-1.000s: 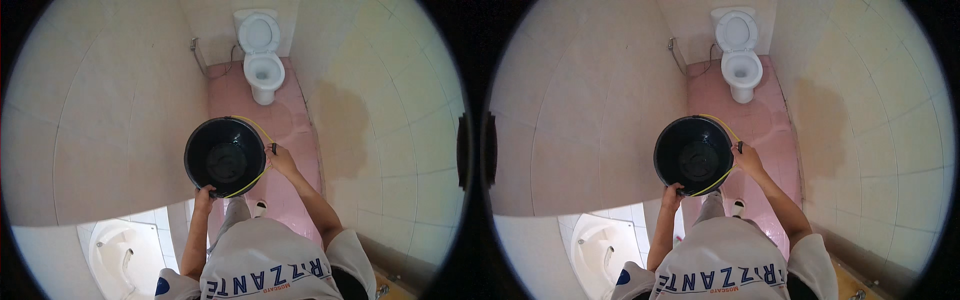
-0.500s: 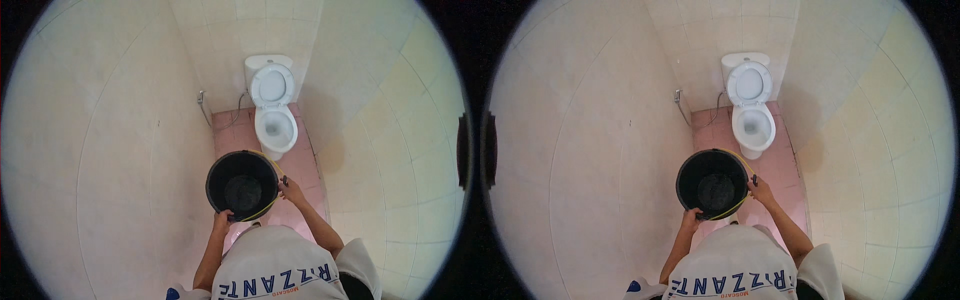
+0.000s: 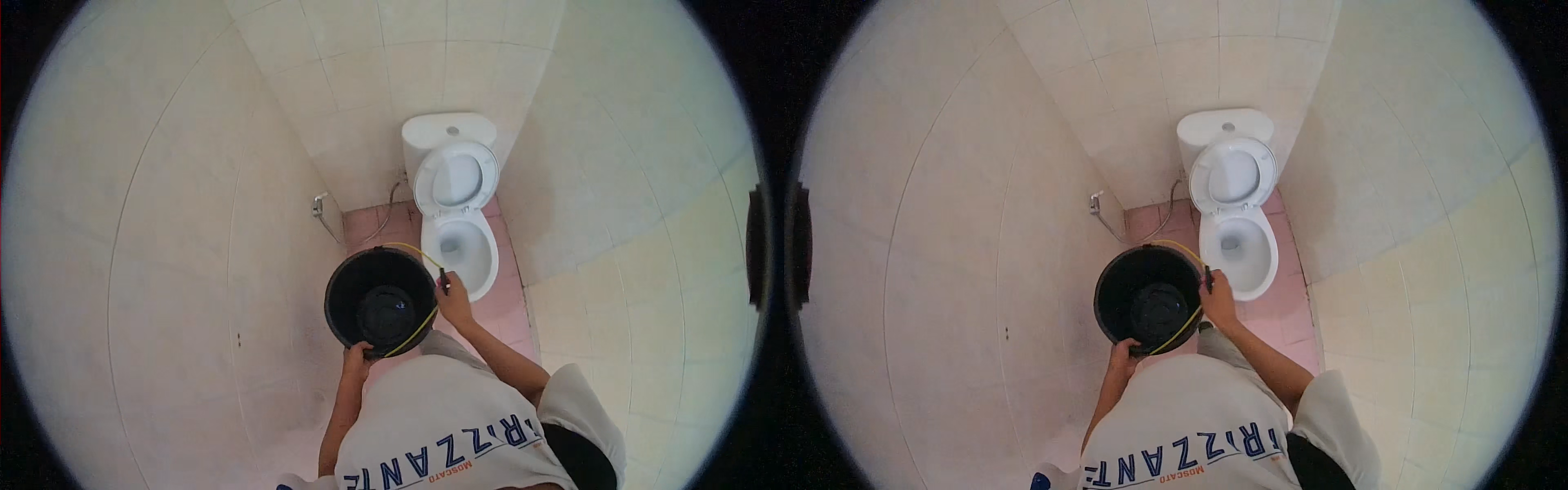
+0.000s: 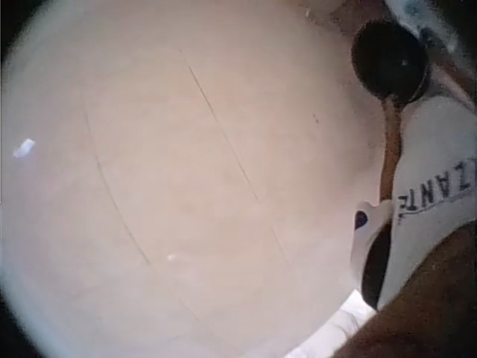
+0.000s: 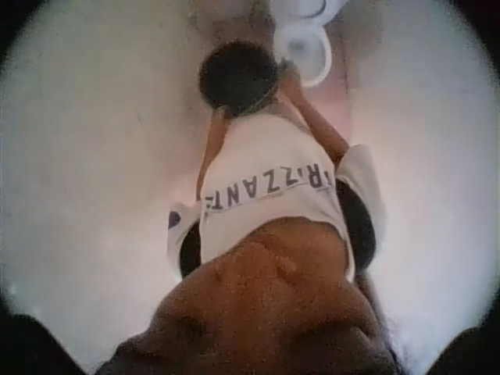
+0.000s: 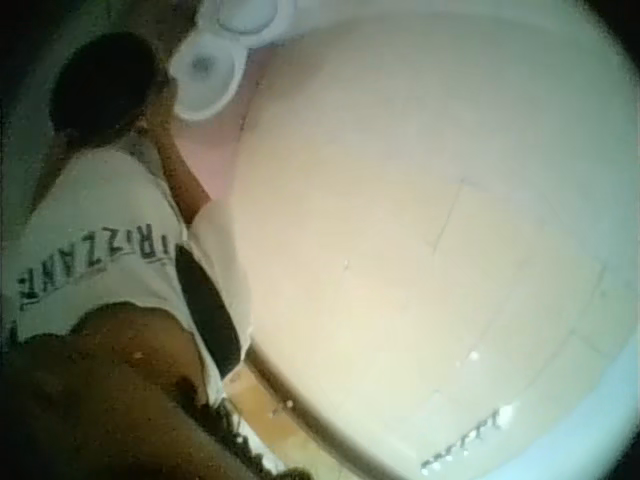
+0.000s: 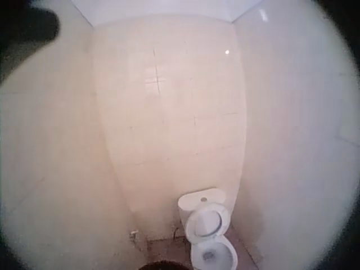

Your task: The person prepares a cleaning solution by pouring liquid soap into a bucket of water and mixing it. They then use a brush to scrub the pink tiled floor around the toilet, creating foam and spreading it across the surface.

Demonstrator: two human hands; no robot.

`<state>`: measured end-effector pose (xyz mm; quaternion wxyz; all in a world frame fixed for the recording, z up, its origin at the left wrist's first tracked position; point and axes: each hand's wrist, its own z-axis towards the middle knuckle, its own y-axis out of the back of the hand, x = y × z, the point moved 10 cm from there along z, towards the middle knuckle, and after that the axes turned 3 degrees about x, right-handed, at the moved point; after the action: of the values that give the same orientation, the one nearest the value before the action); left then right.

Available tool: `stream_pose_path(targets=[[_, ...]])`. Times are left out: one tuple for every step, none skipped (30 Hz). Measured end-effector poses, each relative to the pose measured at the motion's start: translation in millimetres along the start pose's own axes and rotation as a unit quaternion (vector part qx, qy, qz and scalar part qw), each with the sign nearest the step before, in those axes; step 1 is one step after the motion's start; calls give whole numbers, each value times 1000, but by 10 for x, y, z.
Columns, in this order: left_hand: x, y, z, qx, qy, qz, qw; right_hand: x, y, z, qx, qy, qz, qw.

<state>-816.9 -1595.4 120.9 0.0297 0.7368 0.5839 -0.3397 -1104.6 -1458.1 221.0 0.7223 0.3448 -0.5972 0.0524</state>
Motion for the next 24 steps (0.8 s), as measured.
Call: stream_pose_path(targets=[[-72, 9, 160, -17, 0, -11, 1000, 120, -211, 203, 57, -81, 144, 985], [-74, 68, 334, -35, 3, -21, 999, 287, -412, 332, 113, -164, 282, 939], [-144, 86, 464, -53, 2, -30, 998, 529, -549, 496, 172, -213, 334, 902], [-259, -11, 561, -50, -5, -15, 999, 568, -613, 719, 179, -212, 313, 908], [-359, -114, 663, -47, -11, 0, 999, 599, -680, 936, 187, -211, 290, 915], [-458, -205, 765, -45, -17, 15, 999, 621, -751, 1145, 195, -209, 267, 920], [-504, -258, 882, -40, -9, -12, 999, 698, -620, 1447, 134, -105, 151, 974], [-539, -273, 1031, -38, -3, -41, 998, 755, -529, 1704, 73, 6, 33, 997], [-575, -278, 1176, -36, 2, -70, 997, 844, -477, 1876, 8, 117, -85, 989], [-604, -305, 1293, -32, 8, -100, 994, 666, -512, 2042, -13, 123, -120, 985], [-659, -399, 1385, -39, 21, -102, 994, 451, -491, 2213, -40, 128, -161, 978], [-752, -479, 1437, -47, 32, -103, 993, 310, -467, 2355, -66, 134, -199, 969], [-851, -505, 1482, -57, 42, -105, 992, -213, -710, 2489, 94, -88, -40, 991], [-972, -561, 1521, -44, 38, -75, 995, -352, -785, 2513, 132, -176, 20, 975], [-1088, -627, 1568, -31, 35, -44, 998, -463, -866, 2495, 168, -262, 80, 947], [-1233, -679, 1635, -16, 32, -9, 999, -567, -959, 2460, 198, -347, 140, 906], [-1327, -684, 1734, 0, 37, 6, 999, -669, -1003, 2516, 214, -352, 162, 897], [-1429, -680, 1841, 17, 43, 23, 999, -787, -1051, 2542, 229, -357, 185, 887], [-1537, -703, 1953, 35, 50, 40, 997, -860, -1115, 2557, 241, -362, 207, 876], [-1696, -854, 1987, 37, 79, 84, 993, -944, -1066, 2613, 209, -365, 193, 886], [-1870, -1003, 2013, 41, 107, 129, 985, -1021, -1018, 2659, 176, -368, 179, 895], [-2059, -1117, 2046, 41, 131, 172, 975, -1039, -992, 2703, 147, -369, 165, 903], [-2237, -1115, 2190, 42, 131, 225, 965, -1021, -1006, 2711, 139, -371, 162, 904], [-2432, -1077, 2347, 44, 130, 278, 951, -998, -998, 2716, 128, -373, 159, 905]])
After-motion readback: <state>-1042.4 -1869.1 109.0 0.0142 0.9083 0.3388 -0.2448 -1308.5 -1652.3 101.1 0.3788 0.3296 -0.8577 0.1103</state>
